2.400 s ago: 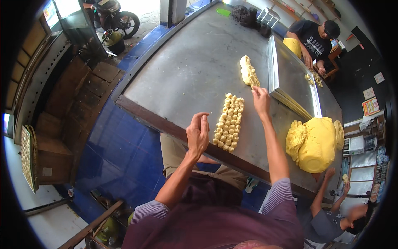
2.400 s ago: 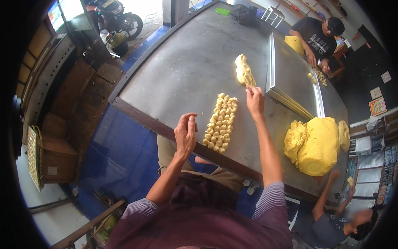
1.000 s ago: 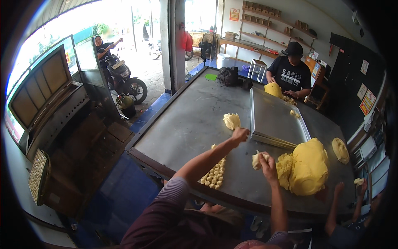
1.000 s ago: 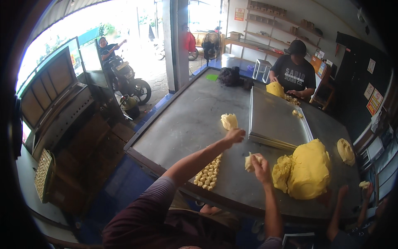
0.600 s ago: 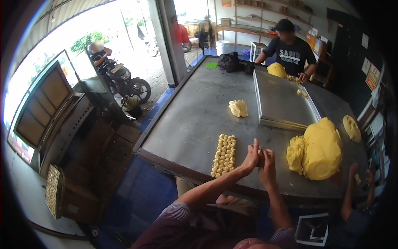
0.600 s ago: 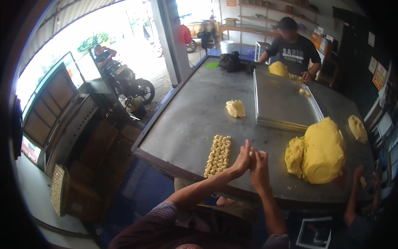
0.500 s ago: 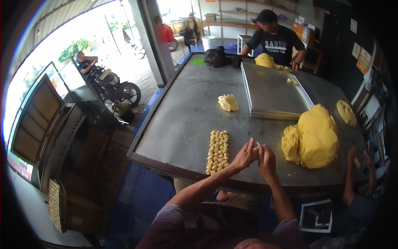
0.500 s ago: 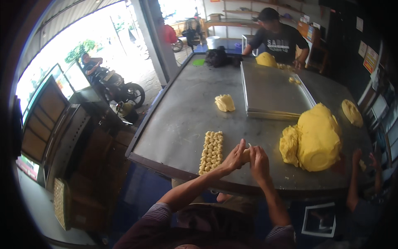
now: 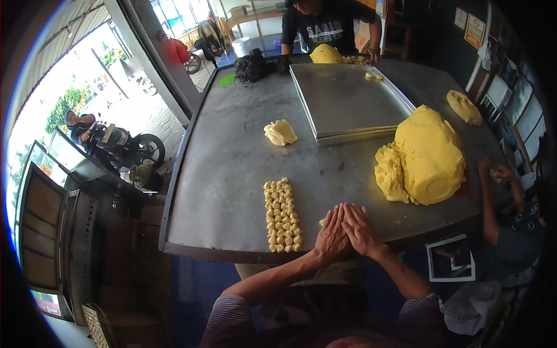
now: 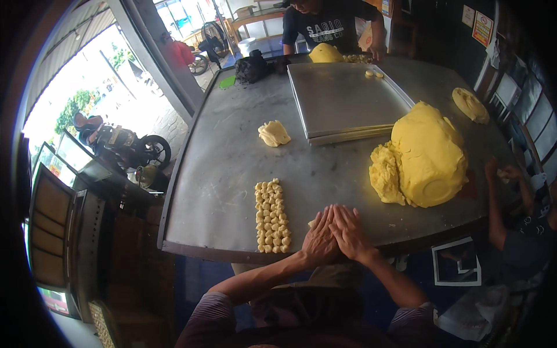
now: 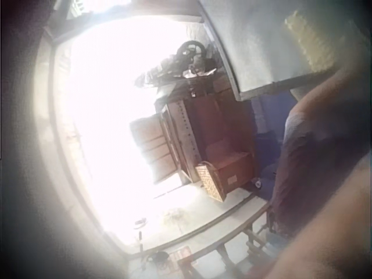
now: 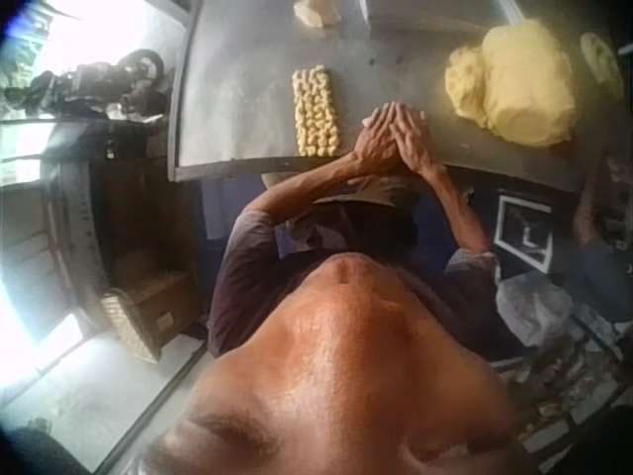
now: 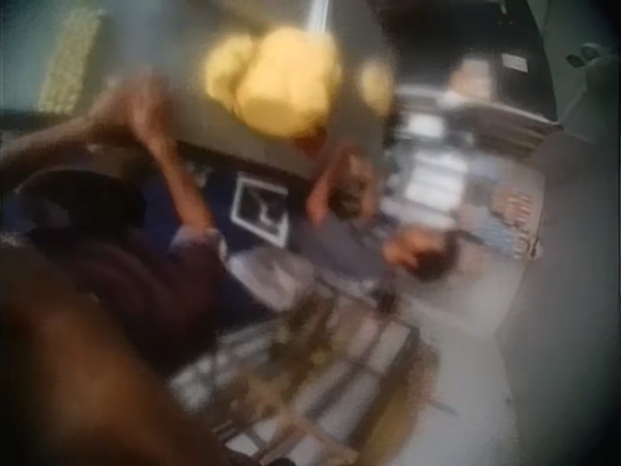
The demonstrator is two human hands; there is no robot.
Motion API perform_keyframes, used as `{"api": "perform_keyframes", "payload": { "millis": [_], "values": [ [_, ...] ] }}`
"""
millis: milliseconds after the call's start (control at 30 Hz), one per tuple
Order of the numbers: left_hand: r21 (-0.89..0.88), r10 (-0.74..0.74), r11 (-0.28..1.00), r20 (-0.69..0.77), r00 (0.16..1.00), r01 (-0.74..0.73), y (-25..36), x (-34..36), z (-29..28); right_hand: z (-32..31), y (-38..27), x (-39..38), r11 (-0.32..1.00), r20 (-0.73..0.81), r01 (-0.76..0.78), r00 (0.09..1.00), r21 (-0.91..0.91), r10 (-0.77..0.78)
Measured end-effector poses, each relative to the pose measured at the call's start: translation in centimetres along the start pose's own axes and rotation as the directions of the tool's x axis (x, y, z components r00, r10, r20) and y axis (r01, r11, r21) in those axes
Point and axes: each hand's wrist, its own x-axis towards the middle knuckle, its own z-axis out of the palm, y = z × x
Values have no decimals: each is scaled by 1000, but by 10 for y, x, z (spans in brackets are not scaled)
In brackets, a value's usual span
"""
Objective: The person empties a bucket of dough onto a table, then pinches off pieces of dough by hand and rolls them into small balls.
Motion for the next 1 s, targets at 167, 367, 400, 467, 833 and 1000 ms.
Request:
{"api": "perform_keyframes", "payload": {
  "millis": [167, 367, 400, 467, 833, 1000],
  "values": [
    [321, -136, 931, -135, 982, 173, -64, 76, 3, 10, 32, 100, 895, -229, 1, 966, -447, -116],
    [167, 38, 986, -131, 991, -16, -81, 85, 0, 9, 47, 111, 961, -52, 164, 982, -222, -179],
    [212, 79, 975, -21, 997, -73, -65, 72, -10, 14, 47, 89, 988, -15, 91, 996, -124, -94],
    [195, 94, 974, 91, 991, -111, -32, 33, -35, 7, 27, 46, 977, -3, 136, 990, -164, -138],
    [115, -75, 990, -53, 996, 81, -7, 20, -2, -6, -36, 22, 974, 30, -20, 999, -224, 27],
    [256, -138, 957, -4, 990, 134, -60, 90, -8, 20, 28, 110, 963, -78, 25, 996, -268, -48]
  ]
}}
